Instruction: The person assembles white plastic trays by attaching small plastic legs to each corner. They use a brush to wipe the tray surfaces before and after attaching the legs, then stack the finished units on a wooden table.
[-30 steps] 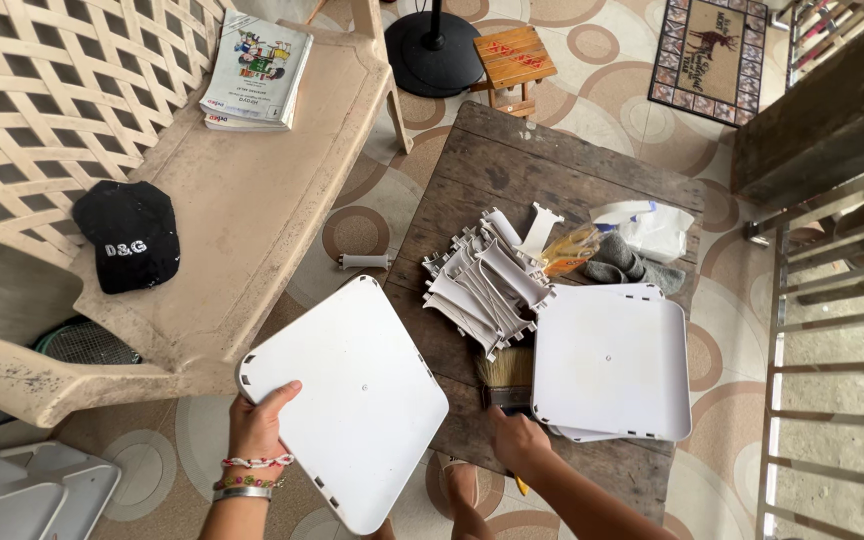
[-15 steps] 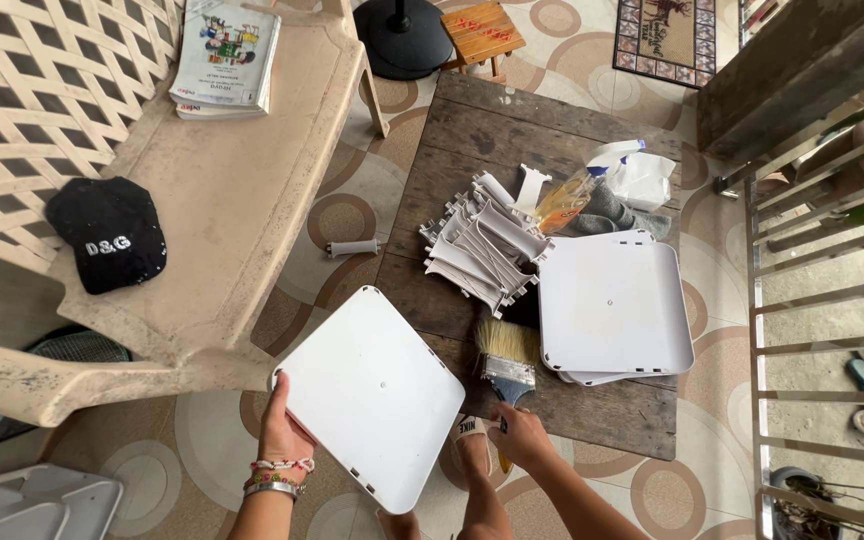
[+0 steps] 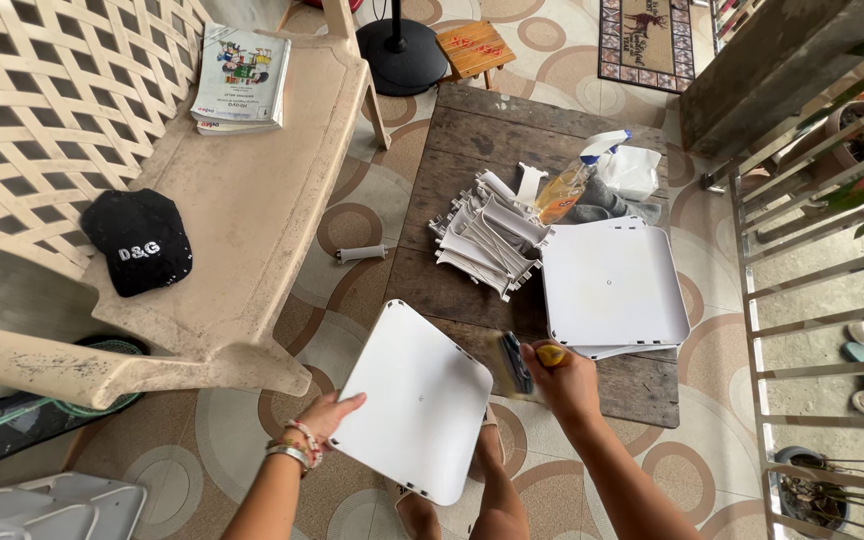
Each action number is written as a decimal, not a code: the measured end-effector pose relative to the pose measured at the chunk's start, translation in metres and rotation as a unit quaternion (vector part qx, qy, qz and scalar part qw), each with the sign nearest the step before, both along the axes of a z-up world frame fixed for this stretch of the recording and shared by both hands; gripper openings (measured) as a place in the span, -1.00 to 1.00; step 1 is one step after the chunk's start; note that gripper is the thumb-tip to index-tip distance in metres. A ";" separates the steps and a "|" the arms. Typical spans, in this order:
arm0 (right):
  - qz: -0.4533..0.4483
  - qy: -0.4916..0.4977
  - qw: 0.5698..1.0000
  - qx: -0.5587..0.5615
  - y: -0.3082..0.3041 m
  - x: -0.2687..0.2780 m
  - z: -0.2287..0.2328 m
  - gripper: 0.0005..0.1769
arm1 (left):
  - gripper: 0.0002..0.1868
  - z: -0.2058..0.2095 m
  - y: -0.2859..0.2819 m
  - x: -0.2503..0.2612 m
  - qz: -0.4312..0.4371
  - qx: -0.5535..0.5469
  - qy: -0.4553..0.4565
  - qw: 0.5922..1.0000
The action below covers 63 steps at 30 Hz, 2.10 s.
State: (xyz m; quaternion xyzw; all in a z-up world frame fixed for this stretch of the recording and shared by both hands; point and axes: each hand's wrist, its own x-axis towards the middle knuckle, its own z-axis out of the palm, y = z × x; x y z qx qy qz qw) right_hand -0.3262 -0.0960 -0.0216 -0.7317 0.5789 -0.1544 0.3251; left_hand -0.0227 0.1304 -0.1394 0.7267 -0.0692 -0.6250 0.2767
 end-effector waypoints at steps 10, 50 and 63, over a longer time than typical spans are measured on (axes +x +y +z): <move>-0.163 -0.275 0.942 0.107 0.014 -0.036 0.000 -0.74 | -0.53 0.025 -0.025 -0.052 -0.007 -0.157 -0.021 0.987; -0.315 -0.342 0.885 -0.004 0.079 -0.398 0.044 -0.72 | -0.26 0.057 -0.170 -0.441 0.000 -0.085 -0.011 0.996; -0.348 -0.372 0.840 0.187 0.049 -0.520 0.009 -0.67 | -0.22 0.056 -0.168 -0.426 0.010 -0.194 0.243 0.950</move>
